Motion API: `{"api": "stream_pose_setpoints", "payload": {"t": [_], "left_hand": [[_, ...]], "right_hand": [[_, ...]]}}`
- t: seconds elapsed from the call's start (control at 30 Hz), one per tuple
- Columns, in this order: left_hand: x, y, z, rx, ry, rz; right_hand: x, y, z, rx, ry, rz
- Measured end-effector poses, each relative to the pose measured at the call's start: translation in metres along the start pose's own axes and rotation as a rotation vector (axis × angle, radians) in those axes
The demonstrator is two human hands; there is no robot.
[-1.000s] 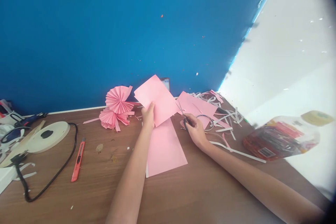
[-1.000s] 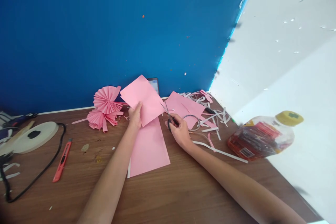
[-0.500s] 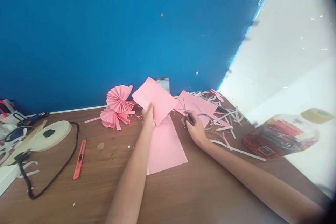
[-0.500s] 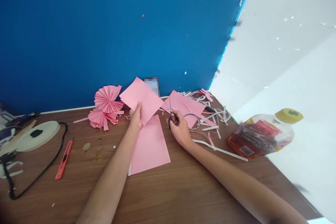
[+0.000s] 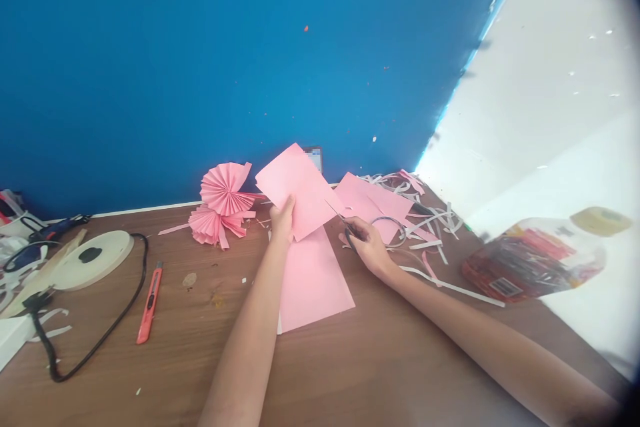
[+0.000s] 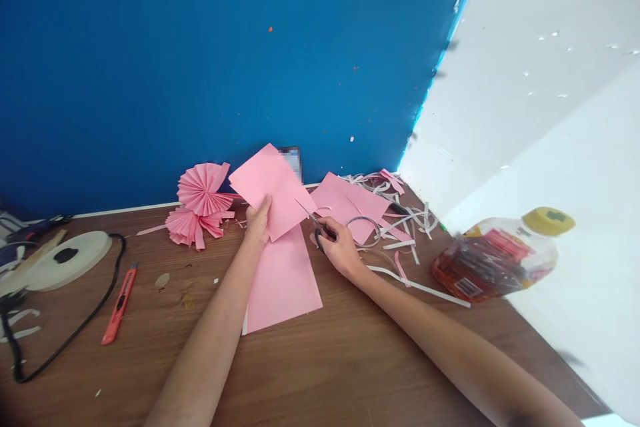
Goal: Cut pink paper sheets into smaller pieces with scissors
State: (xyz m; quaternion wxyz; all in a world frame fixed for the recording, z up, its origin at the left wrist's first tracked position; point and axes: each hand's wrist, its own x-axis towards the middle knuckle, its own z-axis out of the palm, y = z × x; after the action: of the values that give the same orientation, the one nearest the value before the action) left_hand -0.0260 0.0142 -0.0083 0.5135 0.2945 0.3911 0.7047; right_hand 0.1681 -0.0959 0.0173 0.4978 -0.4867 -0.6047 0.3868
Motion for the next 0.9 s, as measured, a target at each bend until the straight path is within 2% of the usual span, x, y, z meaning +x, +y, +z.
{"api": "stream_pose_setpoints", "payload": {"t": [0.43,0.9], "left_hand": [[-0.002,0.003,0.001,0.005,-0.017,0.030],[-0.006,0.008,0.006,-0.006,0.029,0.001]], "right_hand": [[0.004,0.014,-0.007,0.127,-0.031,0.041],[0.003,0.002,-0.007,0.175,-0.030,0.086]]}}
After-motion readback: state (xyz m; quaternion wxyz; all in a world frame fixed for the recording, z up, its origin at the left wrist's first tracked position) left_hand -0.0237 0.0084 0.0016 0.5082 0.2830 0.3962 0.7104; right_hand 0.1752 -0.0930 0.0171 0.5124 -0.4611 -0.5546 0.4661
